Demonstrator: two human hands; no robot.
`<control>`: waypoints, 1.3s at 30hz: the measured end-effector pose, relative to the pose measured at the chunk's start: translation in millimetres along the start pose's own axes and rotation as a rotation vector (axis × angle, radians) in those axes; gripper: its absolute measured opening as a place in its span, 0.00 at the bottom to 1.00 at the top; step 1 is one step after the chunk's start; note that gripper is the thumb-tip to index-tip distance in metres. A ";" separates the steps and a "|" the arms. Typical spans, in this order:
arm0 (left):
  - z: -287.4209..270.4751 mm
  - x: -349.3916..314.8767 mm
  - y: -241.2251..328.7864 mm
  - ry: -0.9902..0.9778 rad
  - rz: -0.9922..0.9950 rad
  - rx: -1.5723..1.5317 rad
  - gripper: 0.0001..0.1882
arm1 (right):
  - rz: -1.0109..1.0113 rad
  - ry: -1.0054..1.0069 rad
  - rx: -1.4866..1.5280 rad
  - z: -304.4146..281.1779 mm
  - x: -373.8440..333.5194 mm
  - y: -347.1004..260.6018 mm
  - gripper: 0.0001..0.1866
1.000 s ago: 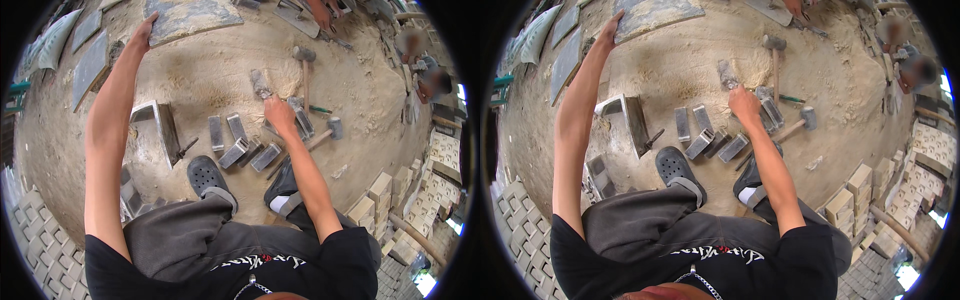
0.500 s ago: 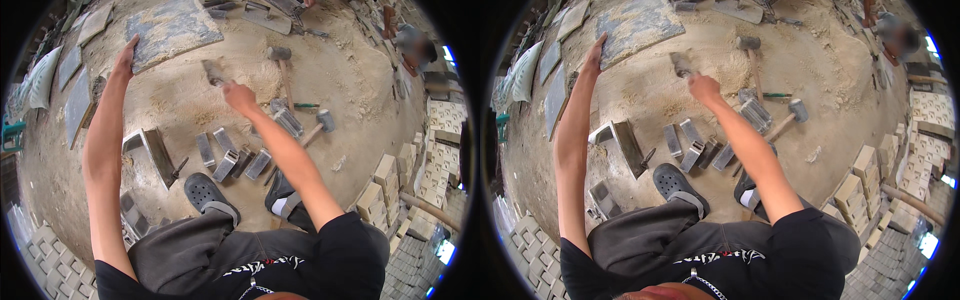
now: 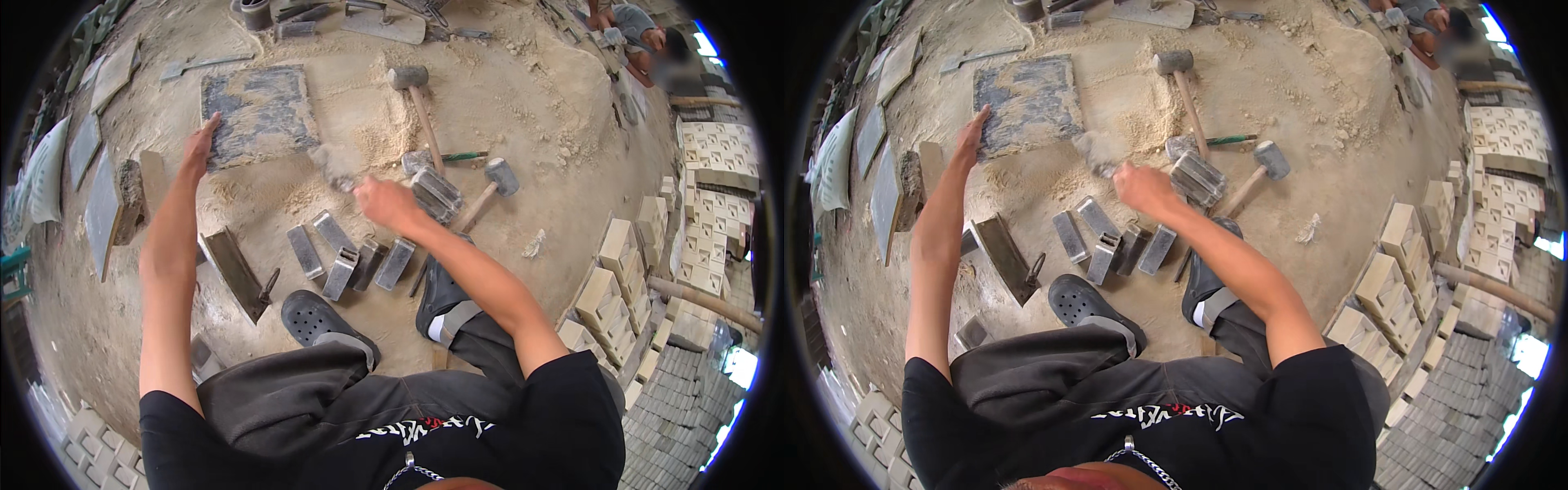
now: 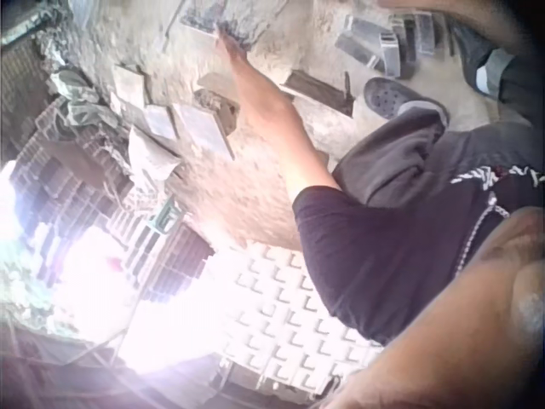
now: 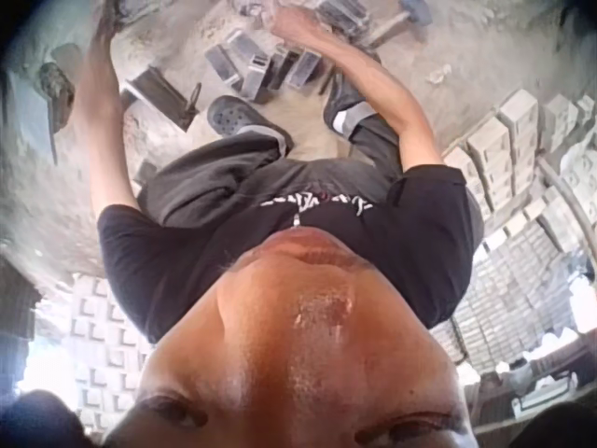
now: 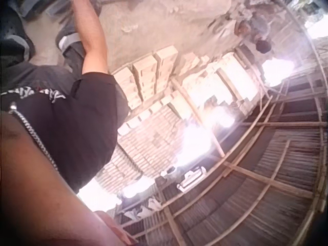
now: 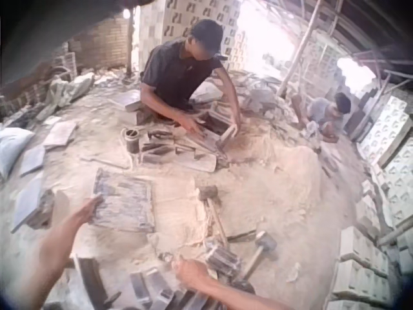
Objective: The person assembles a multi-part metal mold by placing shaped inserts into a frame, securing them with metal pins, and using pliers to tighten wire fasteners.
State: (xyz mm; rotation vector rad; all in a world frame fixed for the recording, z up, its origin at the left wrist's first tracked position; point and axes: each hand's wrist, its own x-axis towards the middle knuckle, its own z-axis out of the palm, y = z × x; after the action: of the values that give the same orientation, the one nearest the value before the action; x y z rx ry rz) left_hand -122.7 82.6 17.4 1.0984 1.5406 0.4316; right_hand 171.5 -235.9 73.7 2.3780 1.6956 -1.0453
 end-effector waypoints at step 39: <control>96.8 -61.6 -52.9 0.317 0.061 0.132 0.27 | -0.013 0.098 0.418 -64.9 59.1 67.4 0.25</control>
State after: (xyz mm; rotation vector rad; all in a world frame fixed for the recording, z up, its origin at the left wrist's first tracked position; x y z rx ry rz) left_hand -60.5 -21.9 -16.6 1.2248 1.8372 0.5730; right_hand 271.4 -188.3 69.3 2.7043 1.6586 -1.4308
